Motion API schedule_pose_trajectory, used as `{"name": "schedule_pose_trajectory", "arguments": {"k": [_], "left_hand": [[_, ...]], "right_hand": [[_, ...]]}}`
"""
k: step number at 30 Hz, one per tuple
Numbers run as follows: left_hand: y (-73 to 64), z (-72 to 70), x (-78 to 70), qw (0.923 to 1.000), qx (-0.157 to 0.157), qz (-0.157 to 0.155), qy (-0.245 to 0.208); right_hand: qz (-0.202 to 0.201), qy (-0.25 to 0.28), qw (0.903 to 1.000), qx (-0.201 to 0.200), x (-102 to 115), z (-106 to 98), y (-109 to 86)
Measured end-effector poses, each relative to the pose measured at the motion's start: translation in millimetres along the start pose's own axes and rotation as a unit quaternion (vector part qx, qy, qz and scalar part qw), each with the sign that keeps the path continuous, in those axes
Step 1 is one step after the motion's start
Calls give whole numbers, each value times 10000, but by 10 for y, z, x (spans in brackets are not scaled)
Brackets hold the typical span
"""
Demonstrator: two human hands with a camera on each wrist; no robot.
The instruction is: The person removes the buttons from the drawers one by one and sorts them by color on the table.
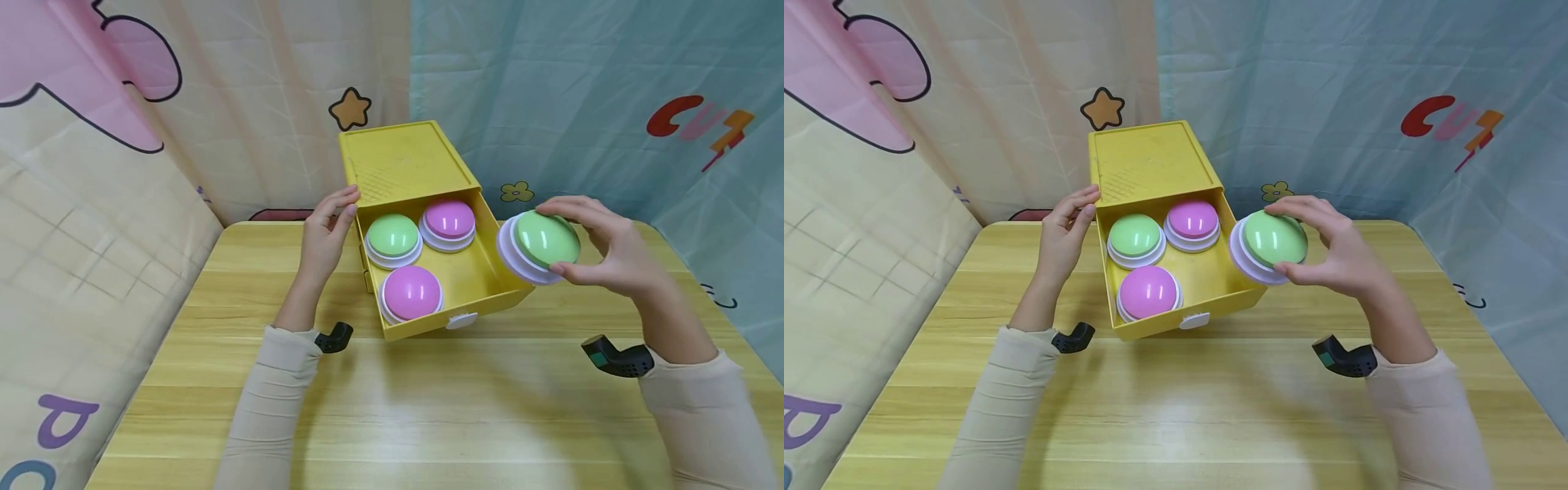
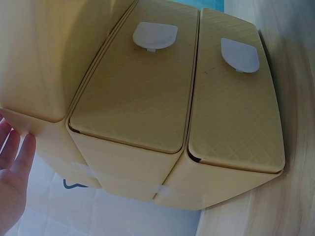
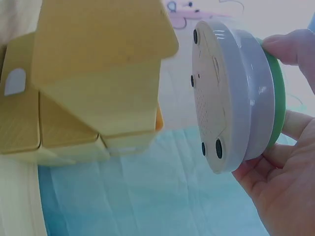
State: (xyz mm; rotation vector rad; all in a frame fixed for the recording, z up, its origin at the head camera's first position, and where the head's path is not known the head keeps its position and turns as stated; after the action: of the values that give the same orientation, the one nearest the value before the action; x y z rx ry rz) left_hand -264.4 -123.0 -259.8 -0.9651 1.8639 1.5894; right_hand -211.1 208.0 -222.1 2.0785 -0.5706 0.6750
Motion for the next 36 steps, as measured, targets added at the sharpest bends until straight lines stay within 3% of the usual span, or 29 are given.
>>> {"name": "schedule_pose_trajectory", "arguments": {"k": [7,14,23,30,36], "left_hand": [[-2,-8,-4,10000,3,-17,-5],[-4,-5,3,10000,-1,-25,39],[-7,-5,12,10000,-11,-16,48],[-10,-6,6,10000,-6,2,86],[-12,3,8,10000,15,3,38]], "right_hand": [[327,-128,9990,-274,-83,-203,-405],[863,-1268,9877,-315,-247,-218,-823],[1768,-1471,9723,-421,-513,-34,-1275],[2720,-1549,9495,-231,-764,166,-1581],[3048,-1551,9397,18,-906,299,-1740]]}}
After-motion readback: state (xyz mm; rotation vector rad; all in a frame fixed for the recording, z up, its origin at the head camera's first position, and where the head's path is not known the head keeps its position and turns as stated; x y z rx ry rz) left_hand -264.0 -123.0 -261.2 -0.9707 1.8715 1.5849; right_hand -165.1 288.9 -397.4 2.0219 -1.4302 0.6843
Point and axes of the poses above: each hand's wrist, its own y-axis towards the middle knuckle, its own z-axis out of the palm, x = y × z, the point moved 6 cm from there along y, towards the middle knuckle, and after that the axes turned 3 degrees about x, right-handed, at the moved point
